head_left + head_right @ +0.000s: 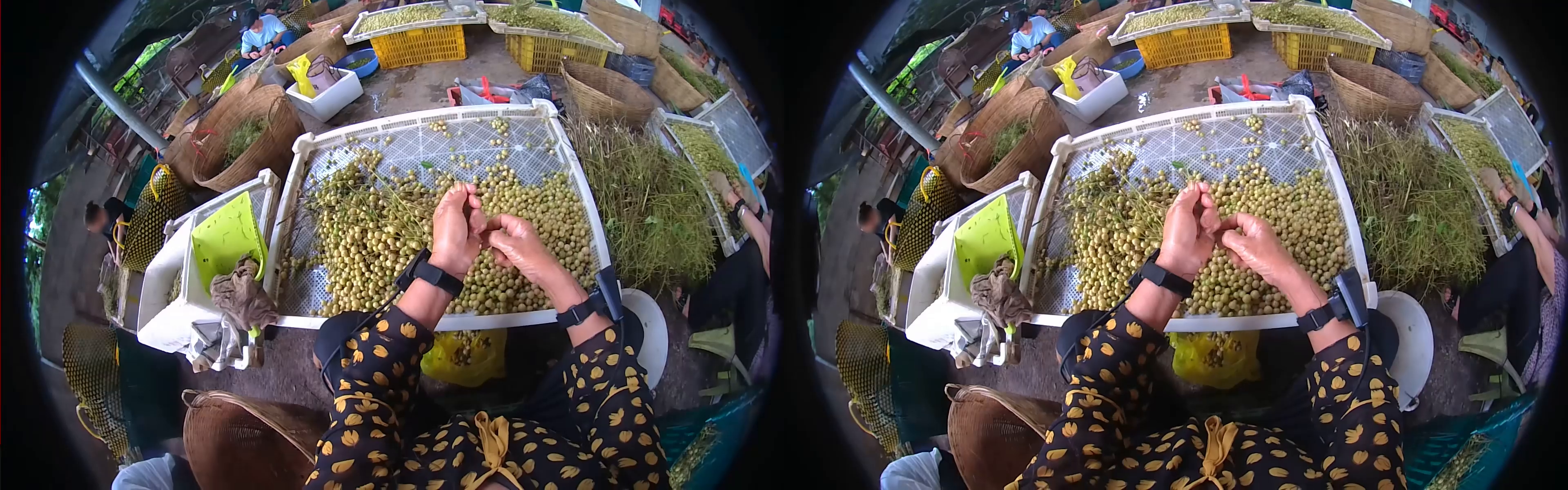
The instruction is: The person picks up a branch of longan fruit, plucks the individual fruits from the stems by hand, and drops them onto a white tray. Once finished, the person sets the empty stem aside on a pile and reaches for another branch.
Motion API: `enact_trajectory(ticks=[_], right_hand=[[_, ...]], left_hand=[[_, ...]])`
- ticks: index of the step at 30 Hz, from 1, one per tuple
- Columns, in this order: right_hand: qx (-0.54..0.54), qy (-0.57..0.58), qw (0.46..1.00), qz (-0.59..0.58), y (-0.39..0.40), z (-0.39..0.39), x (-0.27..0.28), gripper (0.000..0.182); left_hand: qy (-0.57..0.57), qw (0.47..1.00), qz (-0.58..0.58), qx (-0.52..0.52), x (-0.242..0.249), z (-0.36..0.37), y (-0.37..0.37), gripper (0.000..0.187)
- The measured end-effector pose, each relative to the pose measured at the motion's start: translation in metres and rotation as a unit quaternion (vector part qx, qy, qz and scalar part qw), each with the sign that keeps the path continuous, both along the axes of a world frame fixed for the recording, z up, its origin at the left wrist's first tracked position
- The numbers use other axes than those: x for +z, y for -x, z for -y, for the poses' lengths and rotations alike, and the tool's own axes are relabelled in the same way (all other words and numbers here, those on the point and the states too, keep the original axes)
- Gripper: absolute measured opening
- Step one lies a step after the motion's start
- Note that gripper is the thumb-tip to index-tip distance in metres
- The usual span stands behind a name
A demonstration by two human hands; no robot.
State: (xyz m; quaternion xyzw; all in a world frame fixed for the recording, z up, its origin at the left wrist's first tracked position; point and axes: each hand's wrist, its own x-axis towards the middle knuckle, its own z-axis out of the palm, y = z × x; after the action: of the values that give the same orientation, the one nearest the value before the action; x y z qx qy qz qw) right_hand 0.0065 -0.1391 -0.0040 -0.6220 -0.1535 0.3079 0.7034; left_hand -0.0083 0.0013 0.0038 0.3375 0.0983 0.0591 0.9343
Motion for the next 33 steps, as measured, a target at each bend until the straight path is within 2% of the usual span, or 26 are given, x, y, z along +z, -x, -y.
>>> enact_trajectory(ticks=[1,4,5,8,9,11,12,14,15,16,18,19,21,22,24,26,28,29,30,32,33], right_hand=[[0.020,0.003,1.000,0.015,-0.002,0.004,0.002,0.016],[0.017,0.132,0.974,0.185,-0.010,0.014,0.011,0.017],[-0.019,0.215,0.935,0.283,-0.016,0.021,0.007,0.019],[-0.078,0.290,0.826,0.478,-0.028,0.038,-0.006,0.024],[-0.121,0.308,0.712,0.620,-0.028,0.037,-0.006,0.028],[-0.069,0.159,0.893,0.415,-0.027,0.035,-0.005,0.027],[-0.040,0.077,0.951,0.296,-0.024,0.031,-0.001,0.027],[0.015,0.061,0.980,0.188,-0.009,0.027,0.025,0.024],[0.044,0.052,0.989,0.133,-0.004,0.026,0.033,0.023],[0.046,0.053,0.990,0.122,-0.004,0.026,0.029,0.022],[0.048,0.056,0.992,0.099,-0.005,0.026,0.020,0.019],[0.017,0.023,0.998,0.061,-0.002,0.025,0.019,0.022],[-0.062,0.060,0.994,0.071,-0.006,0.035,0.031,0.025],[-0.100,0.078,0.989,0.074,-0.012,0.042,0.036,0.027],[-0.218,-0.055,0.962,0.153,-0.054,0.086,0.032,0.045],[-0.419,-0.151,0.895,0.029,-0.074,0.129,0.050,0.069],[-0.462,0.041,0.883,0.074,-0.075,0.148,0.050,0.087],[-0.433,0.124,0.886,0.112,-0.072,0.145,0.045,0.089],[-0.411,0.146,0.889,0.139,-0.064,0.128,0.048,0.077],[-0.298,0.167,0.909,0.240,-0.053,0.101,0.041,0.058],[-0.267,0.189,0.913,0.242,-0.041,0.083,0.044,0.048]], left_hand=[[-0.001,1.000,0.005,-0.011,0.000,-0.003,0.000,0.018],[-0.026,1.000,-0.002,-0.005,0.008,-0.004,0.001,0.017],[-0.031,1.000,0.002,-0.003,0.008,-0.004,0.002,0.018],[-0.091,0.995,0.015,-0.026,0.001,-0.008,0.002,0.019],[-0.110,0.994,-0.006,-0.007,0.004,-0.003,0.002,0.019],[-0.147,0.987,-0.048,0.031,0.009,0.012,0.001,0.019],[-0.169,0.985,-0.020,0.015,0.006,0.015,0.002,0.019],[-0.214,0.976,0.037,-0.013,0.000,0.019,0.006,0.019],[-0.179,0.981,0.034,-0.067,0.006,0.023,0.012,0.021],[-0.170,0.971,0.063,-0.159,0.004,0.019,0.014,0.023],[-0.166,0.965,0.024,-0.202,0.000,0.018,0.015,0.030],[-0.217,0.962,0.005,-0.168,0.000,0.017,0.016,0.033],[-0.315,0.944,-0.030,-0.096,0.005,0.013,0.018,0.040],[-0.359,0.930,-0.062,-0.052,0.016,0.007,0.023,0.052],[-0.462,0.885,-0.053,-0.027,0.023,-0.026,0.022,0.053],[-0.531,0.846,-0.026,0.037,0.017,-0.064,0.019,0.040],[-0.720,0.668,-0.050,0.181,0.004,-0.093,0.017,0.032],[-0.733,0.644,-0.064,0.211,-0.002,-0.103,0.015,0.033],[-0.754,0.614,-0.073,0.222,-0.014,-0.117,0.010,0.033],[-0.759,0.608,-0.140,0.189,-0.027,-0.132,0.003,0.039],[-0.760,0.596,-0.190,0.173,-0.030,-0.133,0.000,0.043]])
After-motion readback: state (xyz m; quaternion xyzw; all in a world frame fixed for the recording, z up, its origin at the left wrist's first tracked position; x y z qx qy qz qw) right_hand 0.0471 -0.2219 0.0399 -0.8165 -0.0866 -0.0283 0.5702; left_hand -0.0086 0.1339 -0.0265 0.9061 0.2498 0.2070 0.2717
